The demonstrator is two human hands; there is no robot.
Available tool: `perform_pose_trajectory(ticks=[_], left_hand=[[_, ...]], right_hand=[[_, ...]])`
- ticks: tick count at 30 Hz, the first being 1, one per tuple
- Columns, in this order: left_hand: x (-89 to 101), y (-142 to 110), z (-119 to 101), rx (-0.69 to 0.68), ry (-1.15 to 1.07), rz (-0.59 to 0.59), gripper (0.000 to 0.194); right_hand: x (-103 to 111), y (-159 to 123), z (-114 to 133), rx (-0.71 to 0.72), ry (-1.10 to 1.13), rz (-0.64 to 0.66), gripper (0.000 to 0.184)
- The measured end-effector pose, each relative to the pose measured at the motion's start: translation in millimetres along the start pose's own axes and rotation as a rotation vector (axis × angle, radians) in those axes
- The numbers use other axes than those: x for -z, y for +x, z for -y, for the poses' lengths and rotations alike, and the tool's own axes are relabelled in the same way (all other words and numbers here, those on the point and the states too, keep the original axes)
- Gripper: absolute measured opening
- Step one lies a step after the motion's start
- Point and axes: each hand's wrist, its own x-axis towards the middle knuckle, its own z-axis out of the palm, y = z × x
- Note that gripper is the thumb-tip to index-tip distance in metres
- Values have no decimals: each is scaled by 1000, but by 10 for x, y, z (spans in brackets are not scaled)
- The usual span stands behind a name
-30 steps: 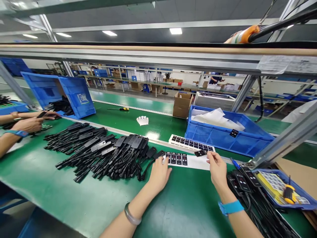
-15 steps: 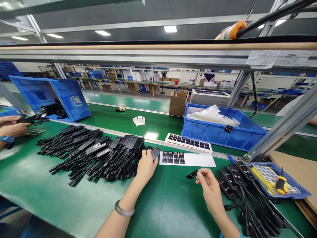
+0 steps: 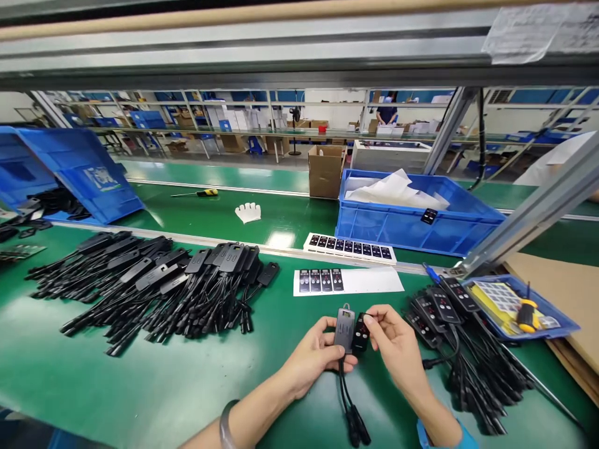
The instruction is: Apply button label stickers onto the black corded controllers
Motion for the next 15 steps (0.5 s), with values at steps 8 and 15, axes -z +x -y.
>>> perform_pose_trajectory(ticks=[8,15], left_hand=[[-53,-53,15,10,7,69,55],[-46,-42,39,-1,-4,110,57]], right_hand=[[-48,-50,40,-47,-51,31,27],[-61,-73,42,-87,-16,32,27]])
